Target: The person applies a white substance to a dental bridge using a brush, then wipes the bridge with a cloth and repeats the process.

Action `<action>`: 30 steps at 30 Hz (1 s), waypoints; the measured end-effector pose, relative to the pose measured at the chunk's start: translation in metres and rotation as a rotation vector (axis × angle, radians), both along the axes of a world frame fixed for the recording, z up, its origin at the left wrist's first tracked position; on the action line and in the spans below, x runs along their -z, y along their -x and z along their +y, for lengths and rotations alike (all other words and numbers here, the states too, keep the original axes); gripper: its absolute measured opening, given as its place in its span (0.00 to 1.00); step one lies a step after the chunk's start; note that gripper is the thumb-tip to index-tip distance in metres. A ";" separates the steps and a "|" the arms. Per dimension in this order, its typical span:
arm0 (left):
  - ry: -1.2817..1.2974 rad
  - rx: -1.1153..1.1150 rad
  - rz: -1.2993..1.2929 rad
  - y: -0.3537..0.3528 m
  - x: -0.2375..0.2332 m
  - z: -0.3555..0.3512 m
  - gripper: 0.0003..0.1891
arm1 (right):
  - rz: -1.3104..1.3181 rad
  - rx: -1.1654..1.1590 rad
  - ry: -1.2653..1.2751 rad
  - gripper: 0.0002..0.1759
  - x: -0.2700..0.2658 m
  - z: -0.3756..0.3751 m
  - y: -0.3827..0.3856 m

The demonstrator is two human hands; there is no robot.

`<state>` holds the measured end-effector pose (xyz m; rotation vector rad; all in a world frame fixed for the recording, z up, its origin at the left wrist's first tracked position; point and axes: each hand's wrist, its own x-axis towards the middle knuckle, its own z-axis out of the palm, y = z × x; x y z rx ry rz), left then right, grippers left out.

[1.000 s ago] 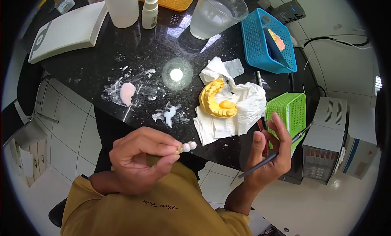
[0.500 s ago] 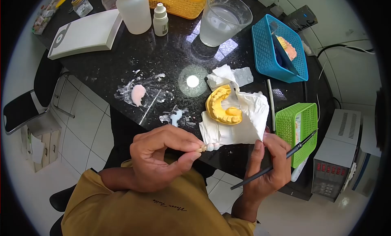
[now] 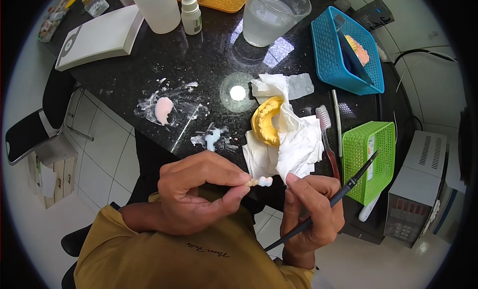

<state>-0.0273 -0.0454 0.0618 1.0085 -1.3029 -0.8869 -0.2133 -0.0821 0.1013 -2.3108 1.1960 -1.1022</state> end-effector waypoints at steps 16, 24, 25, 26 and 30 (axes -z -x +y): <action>0.002 -0.042 -0.112 0.006 -0.003 -0.002 0.10 | 0.102 -0.085 0.031 0.26 0.008 0.000 0.002; -0.005 -0.094 -0.084 0.010 -0.003 -0.003 0.09 | 0.061 -0.079 0.026 0.23 0.011 0.001 0.000; -0.015 -0.129 -0.054 0.011 -0.003 -0.003 0.09 | 0.026 -0.067 0.026 0.21 0.012 0.001 -0.001; -0.016 -0.127 -0.053 0.010 -0.003 -0.003 0.09 | 0.027 -0.065 0.025 0.21 0.011 0.002 0.000; -0.132 -0.023 0.131 0.001 -0.010 -0.003 0.07 | -0.071 0.225 0.047 0.10 0.008 -0.001 0.008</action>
